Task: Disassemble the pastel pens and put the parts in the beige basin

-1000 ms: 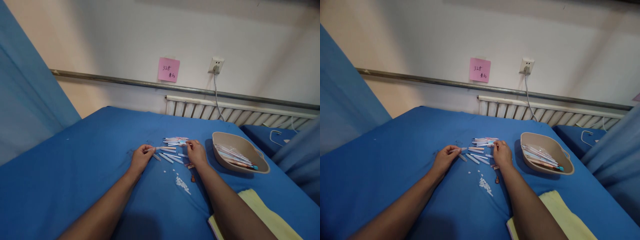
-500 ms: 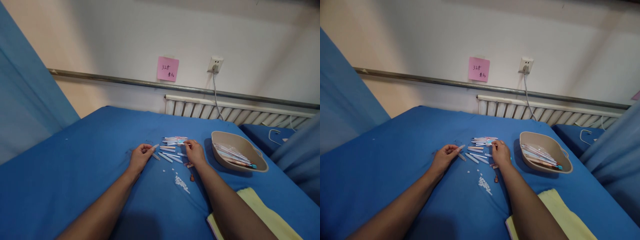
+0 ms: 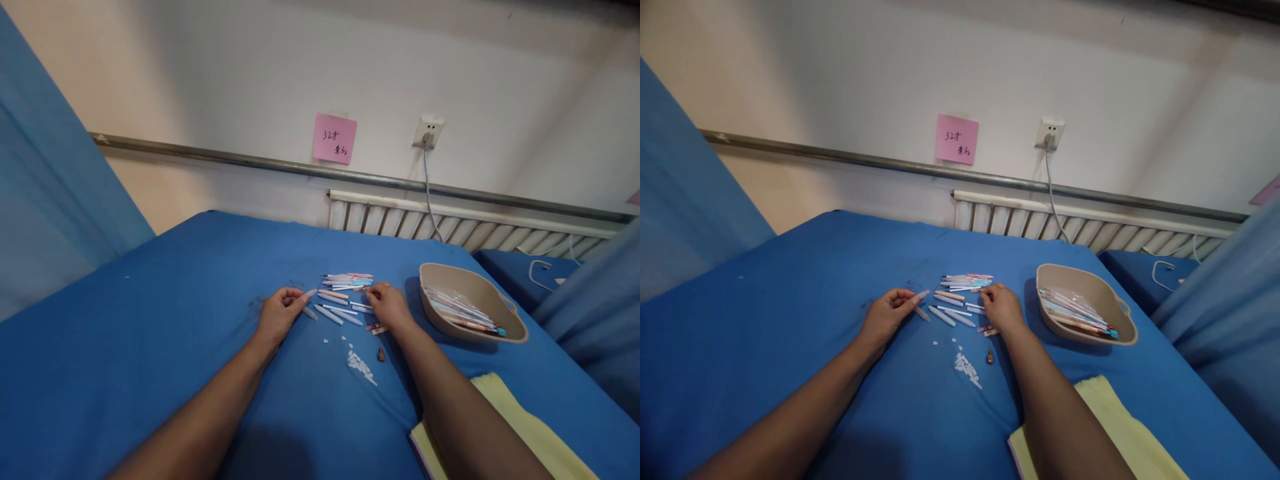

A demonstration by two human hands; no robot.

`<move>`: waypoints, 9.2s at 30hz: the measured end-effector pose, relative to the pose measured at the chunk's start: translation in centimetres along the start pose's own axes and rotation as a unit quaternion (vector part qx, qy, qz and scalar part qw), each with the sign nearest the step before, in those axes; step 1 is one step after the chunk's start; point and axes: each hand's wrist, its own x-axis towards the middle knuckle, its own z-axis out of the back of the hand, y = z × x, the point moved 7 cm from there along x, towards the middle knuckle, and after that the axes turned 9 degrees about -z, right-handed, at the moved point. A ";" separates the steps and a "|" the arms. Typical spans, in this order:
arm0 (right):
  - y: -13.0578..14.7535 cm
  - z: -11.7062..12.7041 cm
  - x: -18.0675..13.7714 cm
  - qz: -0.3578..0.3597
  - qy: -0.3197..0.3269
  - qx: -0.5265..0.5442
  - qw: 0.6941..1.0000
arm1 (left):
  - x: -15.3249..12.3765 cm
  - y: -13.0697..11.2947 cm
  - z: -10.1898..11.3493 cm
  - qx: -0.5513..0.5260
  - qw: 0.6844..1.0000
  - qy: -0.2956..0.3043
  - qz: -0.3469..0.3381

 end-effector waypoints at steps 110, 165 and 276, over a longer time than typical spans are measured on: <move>1.3 1.9 -7.4 -0.025 0.099 0.386 0.917 | -4.2 -4.5 -3.1 -0.019 0.991 0.131 -0.028; -3.5 8.3 -5.7 -0.083 -0.039 0.393 0.915 | -6.1 -2.3 -7.0 -0.102 0.945 0.298 0.086; 2.4 3.2 -8.5 0.085 0.061 0.289 0.952 | -6.0 -2.8 -6.3 -0.081 0.964 0.244 0.067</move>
